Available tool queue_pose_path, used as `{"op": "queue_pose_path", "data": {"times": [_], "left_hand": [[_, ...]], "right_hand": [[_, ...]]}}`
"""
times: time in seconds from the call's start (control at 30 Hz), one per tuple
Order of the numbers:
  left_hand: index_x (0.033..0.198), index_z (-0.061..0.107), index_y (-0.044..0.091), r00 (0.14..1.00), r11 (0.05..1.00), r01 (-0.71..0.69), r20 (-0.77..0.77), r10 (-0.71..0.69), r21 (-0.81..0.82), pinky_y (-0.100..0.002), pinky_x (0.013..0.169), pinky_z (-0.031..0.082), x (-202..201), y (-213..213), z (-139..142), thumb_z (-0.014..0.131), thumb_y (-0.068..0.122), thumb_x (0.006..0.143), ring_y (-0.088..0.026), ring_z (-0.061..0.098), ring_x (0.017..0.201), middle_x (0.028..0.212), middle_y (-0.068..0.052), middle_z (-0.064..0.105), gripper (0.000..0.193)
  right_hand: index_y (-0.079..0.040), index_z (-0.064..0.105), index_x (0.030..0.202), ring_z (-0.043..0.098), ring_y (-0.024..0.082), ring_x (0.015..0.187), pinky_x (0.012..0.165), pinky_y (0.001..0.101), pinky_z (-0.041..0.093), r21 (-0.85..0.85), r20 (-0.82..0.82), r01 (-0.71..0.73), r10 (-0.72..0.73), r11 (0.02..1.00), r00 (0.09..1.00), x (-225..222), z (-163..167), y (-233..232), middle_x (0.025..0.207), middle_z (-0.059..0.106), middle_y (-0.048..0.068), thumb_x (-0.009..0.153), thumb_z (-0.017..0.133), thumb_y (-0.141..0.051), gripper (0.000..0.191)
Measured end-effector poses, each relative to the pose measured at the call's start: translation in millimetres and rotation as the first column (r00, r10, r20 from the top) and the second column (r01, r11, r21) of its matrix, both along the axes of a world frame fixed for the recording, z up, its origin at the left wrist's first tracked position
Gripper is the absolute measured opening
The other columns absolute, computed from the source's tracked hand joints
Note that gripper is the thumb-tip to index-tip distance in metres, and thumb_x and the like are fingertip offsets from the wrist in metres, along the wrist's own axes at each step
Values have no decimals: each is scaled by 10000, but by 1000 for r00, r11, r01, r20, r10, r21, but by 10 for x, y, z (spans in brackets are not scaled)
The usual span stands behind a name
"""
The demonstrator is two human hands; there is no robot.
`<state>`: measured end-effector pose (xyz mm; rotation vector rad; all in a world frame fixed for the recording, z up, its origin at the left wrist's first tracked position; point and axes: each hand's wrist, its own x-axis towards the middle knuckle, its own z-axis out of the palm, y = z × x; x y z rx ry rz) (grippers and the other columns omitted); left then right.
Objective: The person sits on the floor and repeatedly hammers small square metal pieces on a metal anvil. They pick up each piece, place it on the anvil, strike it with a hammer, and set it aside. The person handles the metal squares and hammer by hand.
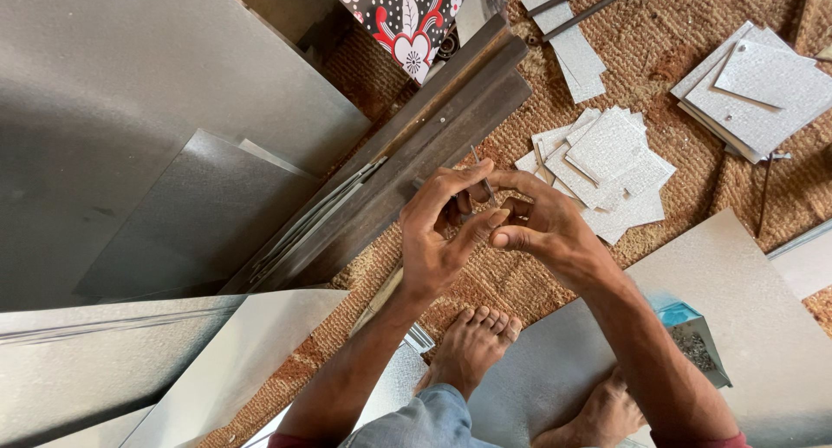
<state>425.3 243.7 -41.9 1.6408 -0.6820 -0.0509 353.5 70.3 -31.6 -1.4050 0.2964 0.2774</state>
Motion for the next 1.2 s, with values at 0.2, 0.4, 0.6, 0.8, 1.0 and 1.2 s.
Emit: {"op": "queue_pose_path", "data": {"times": [0.2,0.4,0.6,0.8,1.0,1.2], "left_hand": [[1375,649,94,1000,1000,12,-15,-12,-26,-211,682,560,-12,36,44,790,342,975,-67,648,821,1074,-39,715,492],[1410,616,96,999,998,32,-19,-33,-61,-224,735,581,18,3,156,776,336,1017,-88,668,876,1140,-61,707,488],[1541,446,113,920,998,-51,-385,66,48,-263,490,457,22,193,-10,749,465,919,-74,537,636,852,-28,633,777],[1260,573,52,983,695,-67,-72,169,716,-328,483,504,-246,912,-838,794,434,847,-159,541,634,758,-54,549,605],[999,538,112,999,419,-46,54,-6,907,-342,579,544,-457,1521,-1518,748,317,963,-172,576,713,874,-36,556,296],[978,512,66,993,439,118,-113,-37,891,-405,591,534,-383,1667,-1667,819,293,848,-206,567,686,805,-107,559,404]], "right_hand": [[-159,549,1442,669,371,1245,904,524,627,-74,-18,11,-12,997,1000,14,33,5,1423,615,160,613,814,-609,980],[-173,566,1427,680,363,1221,889,515,619,-72,-16,27,-29,997,999,12,28,17,1395,622,151,595,820,-634,984],[-135,602,1406,693,333,1086,847,447,659,-511,159,158,-88,845,983,200,-142,-106,1318,601,147,701,882,-375,795],[-14,567,1423,663,307,1062,757,358,660,-802,468,354,136,482,873,826,-401,-416,1302,494,192,816,956,-135,731],[-40,527,1550,670,268,1001,816,322,672,-821,398,229,236,524,887,961,-461,-286,1280,510,155,825,930,-159,838],[-44,618,1482,627,257,1007,816,323,661,-838,378,232,218,494,900,987,-431,-271,1242,468,156,825,940,-272,766]]}}
